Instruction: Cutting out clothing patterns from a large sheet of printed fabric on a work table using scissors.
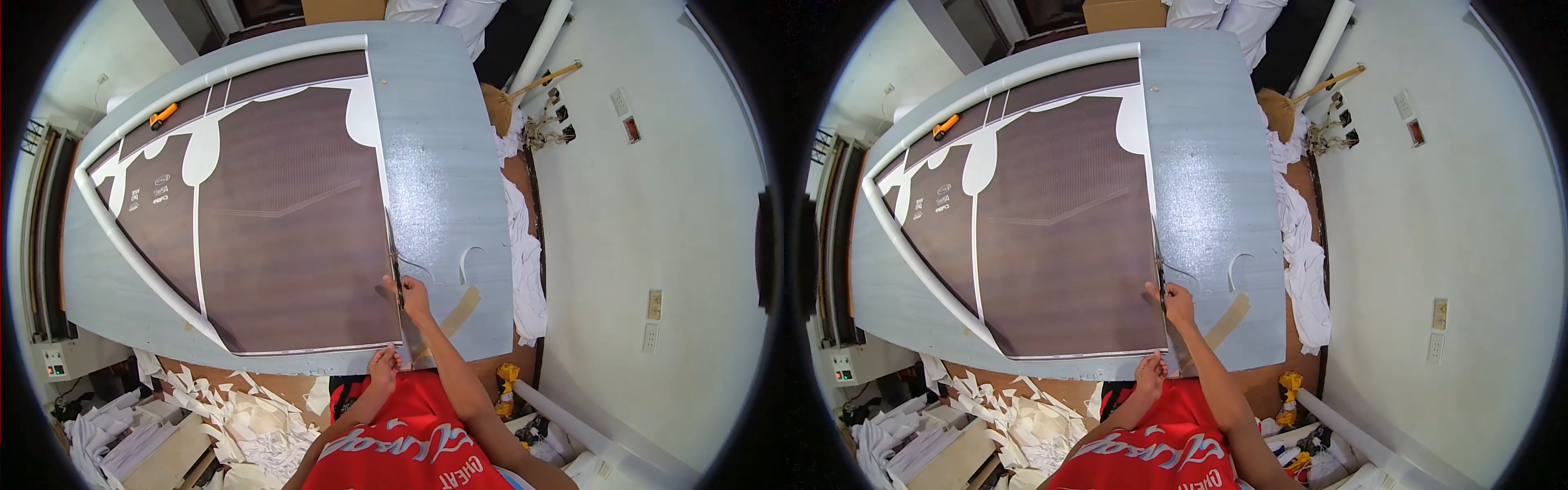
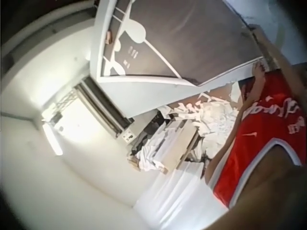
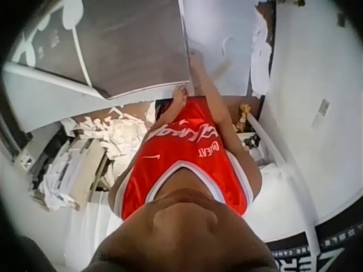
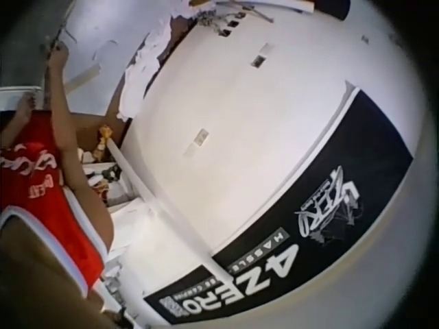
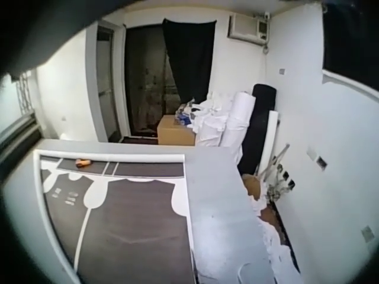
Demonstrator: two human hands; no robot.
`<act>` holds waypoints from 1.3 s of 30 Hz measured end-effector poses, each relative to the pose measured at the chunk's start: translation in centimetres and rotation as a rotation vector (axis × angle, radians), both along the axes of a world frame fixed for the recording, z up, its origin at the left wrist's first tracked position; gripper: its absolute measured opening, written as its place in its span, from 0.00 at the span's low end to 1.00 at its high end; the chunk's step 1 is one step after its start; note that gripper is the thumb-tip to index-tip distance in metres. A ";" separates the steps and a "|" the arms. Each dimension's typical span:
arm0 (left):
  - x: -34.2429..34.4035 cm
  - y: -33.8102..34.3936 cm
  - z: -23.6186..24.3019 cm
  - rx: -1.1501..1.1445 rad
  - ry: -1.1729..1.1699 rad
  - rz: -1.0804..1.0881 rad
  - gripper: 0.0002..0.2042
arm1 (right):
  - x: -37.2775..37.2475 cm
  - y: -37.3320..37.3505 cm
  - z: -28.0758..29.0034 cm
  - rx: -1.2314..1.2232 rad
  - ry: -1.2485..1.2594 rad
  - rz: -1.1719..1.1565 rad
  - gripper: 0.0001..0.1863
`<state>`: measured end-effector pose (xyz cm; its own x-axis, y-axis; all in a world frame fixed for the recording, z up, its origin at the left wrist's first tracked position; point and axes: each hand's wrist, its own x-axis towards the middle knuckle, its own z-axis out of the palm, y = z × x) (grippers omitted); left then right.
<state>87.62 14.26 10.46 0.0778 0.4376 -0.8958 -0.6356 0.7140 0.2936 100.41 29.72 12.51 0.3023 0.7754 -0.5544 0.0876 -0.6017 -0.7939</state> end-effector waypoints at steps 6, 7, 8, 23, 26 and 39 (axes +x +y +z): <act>0.0 -0.2 0.0 0.009 0.003 -0.015 0.09 | 0.5 0.6 0.4 0.051 -0.075 0.042 0.30; -0.1 0.0 -0.1 0.014 -0.005 -0.020 0.09 | 0.5 0.8 0.5 0.057 -0.076 0.042 0.30; -0.1 0.1 -0.2 0.021 -0.006 -0.019 0.09 | 0.4 1.0 0.6 0.047 -0.080 0.048 0.30; -0.1 0.0 0.0 0.007 0.004 -0.022 0.08 | 0.0 2.5 -0.7 0.098 -0.104 0.000 0.36; 0.1 0.0 0.0 0.000 -0.005 -0.013 0.08 | 0.4 3.1 -0.4 0.068 -0.107 0.002 0.33; 0.5 0.0 0.3 0.015 -0.018 -0.006 0.09 | 2.2 8.3 -2.6 0.113 -0.114 -0.015 0.31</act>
